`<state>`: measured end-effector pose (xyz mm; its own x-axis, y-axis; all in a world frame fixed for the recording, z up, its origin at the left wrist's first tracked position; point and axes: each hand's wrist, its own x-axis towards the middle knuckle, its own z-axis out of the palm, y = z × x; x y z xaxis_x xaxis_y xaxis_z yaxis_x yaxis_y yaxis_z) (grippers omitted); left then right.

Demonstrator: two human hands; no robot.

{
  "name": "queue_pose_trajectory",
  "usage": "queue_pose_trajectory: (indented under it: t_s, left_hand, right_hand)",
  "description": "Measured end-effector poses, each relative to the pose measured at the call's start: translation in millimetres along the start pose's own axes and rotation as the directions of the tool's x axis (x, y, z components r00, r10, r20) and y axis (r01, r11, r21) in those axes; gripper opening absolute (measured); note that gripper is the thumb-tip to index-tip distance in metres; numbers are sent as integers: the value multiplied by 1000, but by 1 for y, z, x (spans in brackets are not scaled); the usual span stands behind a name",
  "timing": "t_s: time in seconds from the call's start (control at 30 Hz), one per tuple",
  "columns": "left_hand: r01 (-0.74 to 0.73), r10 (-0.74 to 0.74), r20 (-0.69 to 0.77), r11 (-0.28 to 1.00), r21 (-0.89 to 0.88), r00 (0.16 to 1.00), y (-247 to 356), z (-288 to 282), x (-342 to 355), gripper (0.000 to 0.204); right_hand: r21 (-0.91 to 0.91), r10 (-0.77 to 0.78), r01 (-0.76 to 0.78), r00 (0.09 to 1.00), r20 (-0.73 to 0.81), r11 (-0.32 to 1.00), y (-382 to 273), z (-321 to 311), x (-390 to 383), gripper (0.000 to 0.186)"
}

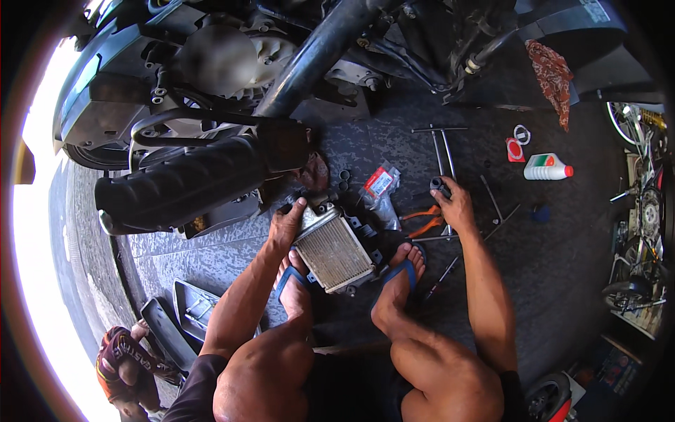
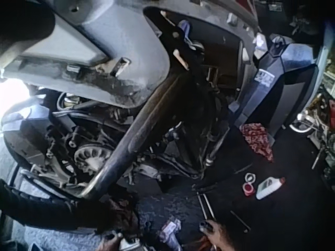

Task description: The person cleans and reinstalls a radiator onto a motorcycle, connecting rubber hoses and securing them with clamps using pliers and a socket wrench.

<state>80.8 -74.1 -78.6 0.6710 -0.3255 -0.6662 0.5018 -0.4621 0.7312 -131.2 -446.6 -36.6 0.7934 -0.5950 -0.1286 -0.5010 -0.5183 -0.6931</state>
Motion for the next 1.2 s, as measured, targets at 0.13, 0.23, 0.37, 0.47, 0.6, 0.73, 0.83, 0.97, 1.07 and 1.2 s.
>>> queue_pose_trajectory:
  t_s: [0.13,0.23,0.37,0.47,0.6,0.73,0.83,0.97,1.07,1.2]
  left_hand:
    - [36,-36,0,999,34,999,14,6,-8,61]
    - [54,-53,-20,997,58,998,15,2,-10,61]
    - [37,-37,10,999,-14,999,2,0,-1,60]
    - [86,-85,-26,996,4,996,10,1,0,64]
    - [89,-89,-2,996,-22,996,25,6,-3,70]
    - [35,-21,-99,990,135,995,4,-7,13,71]
    - [-25,38,-115,993,112,993,15,7,1,76]
    - [-273,268,50,939,211,962,25,0,6,74]
    - [58,-66,47,985,163,997,16,-3,5,81]
    - [10,-9,-56,1000,22,998,-16,4,28,79]
  right_hand:
    - [244,72,-72,997,8,967,7,-21,6,30]
    - [540,210,-301,951,225,786,-22,-41,12,26]
    - [751,228,-375,927,298,544,-36,-46,21,34]
    - [710,204,-428,901,383,560,-43,-42,22,38]
    - [742,217,-504,863,457,442,-55,-25,16,41]
    - [663,171,-576,801,574,478,-85,-15,12,42]
    - [568,107,-455,835,539,686,-65,1,8,37]
    - [442,36,-296,861,508,847,-91,3,4,38]
    - [347,42,-215,895,445,913,-112,2,-2,34]
    - [233,53,-161,910,411,959,-117,6,-6,31]
